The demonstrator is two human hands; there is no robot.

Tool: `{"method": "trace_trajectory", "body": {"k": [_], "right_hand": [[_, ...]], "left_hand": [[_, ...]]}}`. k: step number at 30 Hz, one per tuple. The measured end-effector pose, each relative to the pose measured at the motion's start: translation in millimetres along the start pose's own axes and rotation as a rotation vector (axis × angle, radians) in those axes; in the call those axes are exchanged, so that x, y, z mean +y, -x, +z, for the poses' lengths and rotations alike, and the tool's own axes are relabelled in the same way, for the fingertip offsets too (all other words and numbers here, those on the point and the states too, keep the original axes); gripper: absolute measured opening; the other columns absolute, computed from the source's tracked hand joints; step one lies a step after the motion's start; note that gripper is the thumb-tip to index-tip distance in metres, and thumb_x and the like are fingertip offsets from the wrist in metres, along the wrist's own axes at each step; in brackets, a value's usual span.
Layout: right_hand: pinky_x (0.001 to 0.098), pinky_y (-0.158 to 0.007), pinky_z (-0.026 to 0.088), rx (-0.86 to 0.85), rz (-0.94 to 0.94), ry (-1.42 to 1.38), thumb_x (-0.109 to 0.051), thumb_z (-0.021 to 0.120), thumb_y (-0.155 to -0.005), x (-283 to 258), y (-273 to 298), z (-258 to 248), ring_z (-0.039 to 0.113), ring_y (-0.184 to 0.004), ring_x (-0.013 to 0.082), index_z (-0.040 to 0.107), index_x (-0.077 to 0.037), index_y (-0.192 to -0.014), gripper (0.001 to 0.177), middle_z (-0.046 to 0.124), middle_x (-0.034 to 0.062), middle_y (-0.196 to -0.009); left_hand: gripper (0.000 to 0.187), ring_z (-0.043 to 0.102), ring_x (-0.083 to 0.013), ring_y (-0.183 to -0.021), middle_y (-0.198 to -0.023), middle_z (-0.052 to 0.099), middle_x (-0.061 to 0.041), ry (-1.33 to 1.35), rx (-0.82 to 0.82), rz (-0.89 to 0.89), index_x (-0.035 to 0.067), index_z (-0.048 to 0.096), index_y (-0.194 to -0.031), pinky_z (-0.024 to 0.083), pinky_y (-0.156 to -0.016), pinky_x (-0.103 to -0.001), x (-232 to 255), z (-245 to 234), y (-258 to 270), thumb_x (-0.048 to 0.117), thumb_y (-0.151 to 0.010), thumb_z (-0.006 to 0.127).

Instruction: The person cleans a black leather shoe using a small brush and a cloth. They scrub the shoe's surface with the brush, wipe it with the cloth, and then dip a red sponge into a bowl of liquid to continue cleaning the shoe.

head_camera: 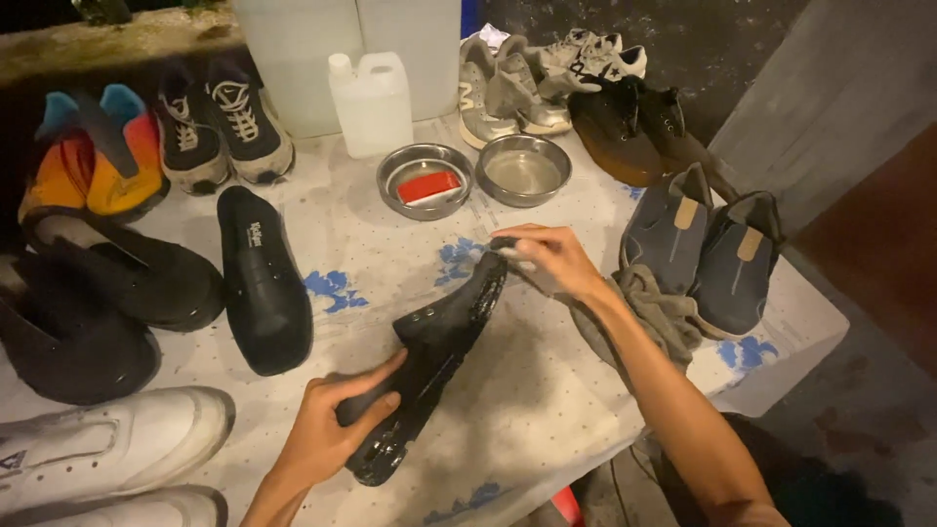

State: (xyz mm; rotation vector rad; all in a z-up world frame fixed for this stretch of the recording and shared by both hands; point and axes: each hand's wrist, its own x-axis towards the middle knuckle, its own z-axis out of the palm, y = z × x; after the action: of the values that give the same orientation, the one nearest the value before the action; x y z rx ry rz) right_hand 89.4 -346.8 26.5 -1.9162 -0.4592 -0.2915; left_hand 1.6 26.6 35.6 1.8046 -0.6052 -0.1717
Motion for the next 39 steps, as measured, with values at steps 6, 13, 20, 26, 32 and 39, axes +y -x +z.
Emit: {"method": "trace_trajectory", "body": {"k": [6,13,20,26,32,39], "right_hand": [[0.0549,-0.117,0.041,-0.053,0.051,-0.219,-0.055,0.057,-0.093,-5.3,-1.8,-3.8,0.064,-0.13,0.0329,0.075,-0.006,-0.118,0.058,0.072,0.0164,-0.129],[0.0539,-0.117,0.039,-0.062,0.058,-0.209,-0.056,0.056,-0.091,4.1,-5.4,-4.5,0.062,-0.131,0.0329,0.075,-0.007,-0.119,0.06,0.071,0.0162,-0.131],[0.0569,-0.114,0.045,-0.122,0.02,-0.374,-0.047,0.063,-0.096,4.6,-3.8,-1.2,0.059,-0.135,0.0347,0.071,-0.006,-0.126,0.051,0.068,0.0167,-0.135],[0.0519,-0.114,0.045,-0.063,-0.011,-0.064,-0.045,0.06,-0.098,-10.6,-0.4,-0.9,0.058,-0.137,0.0316,0.069,-0.015,-0.13,0.045,0.068,0.0116,-0.138],[0.0505,-0.113,0.048,-0.037,-0.021,-0.089,-0.04,0.057,-0.101,-16.5,-3.3,11.2,0.057,-0.138,0.0303,0.069,-0.012,-0.13,0.042,0.066,0.0108,-0.139],[0.0436,-0.105,0.051,0.01,-0.066,-0.047,-0.043,0.057,-0.101,-23.9,3.4,8.9,0.064,-0.127,0.0288,0.072,-0.016,-0.126,0.039,0.071,0.0093,-0.132]], "left_hand": [[0.044,0.07,-0.0233,-0.128,-0.136,0.07,-0.007,0.015,-0.007,0.011,0.008,0.072,-0.13,0.056,-0.109,-0.035,-1.2,0.2,0.3,0.017,-0.087,0.074],[0.047,0.067,-0.0208,-0.13,-0.14,0.066,-0.009,0.029,-0.027,-0.011,0.008,0.07,-0.132,0.05,-0.113,-0.033,-5.3,-1.1,-1.0,0.02,-0.087,0.074],[0.049,0.038,-0.0021,-0.067,-0.118,0.077,0.001,-0.035,-0.023,-0.05,0.011,0.073,-0.134,0.043,-0.058,-0.024,-9.7,-1.9,-0.6,0.024,-0.087,0.076],[0.049,0.053,-0.0082,-0.089,-0.117,0.064,0.002,-0.02,-0.005,-0.051,0.01,0.073,-0.135,0.047,-0.079,-0.024,-10.6,-1.7,0.5,0.022,-0.087,0.076],[0.049,0.025,-0.0078,-0.06,-0.068,0.04,0.009,-0.024,-0.021,-0.089,0.011,0.075,-0.138,0.03,-0.054,-0.025,-17.7,-2.9,0.6,0.02,-0.089,0.077],[0.05,0.03,-0.0033,-0.061,-0.062,0.078,0.005,-0.035,-0.018,-0.08,0.012,0.074,-0.136,0.038,-0.055,-0.027,-12.8,-2.3,-0.8,0.024,-0.088,0.075]]}}
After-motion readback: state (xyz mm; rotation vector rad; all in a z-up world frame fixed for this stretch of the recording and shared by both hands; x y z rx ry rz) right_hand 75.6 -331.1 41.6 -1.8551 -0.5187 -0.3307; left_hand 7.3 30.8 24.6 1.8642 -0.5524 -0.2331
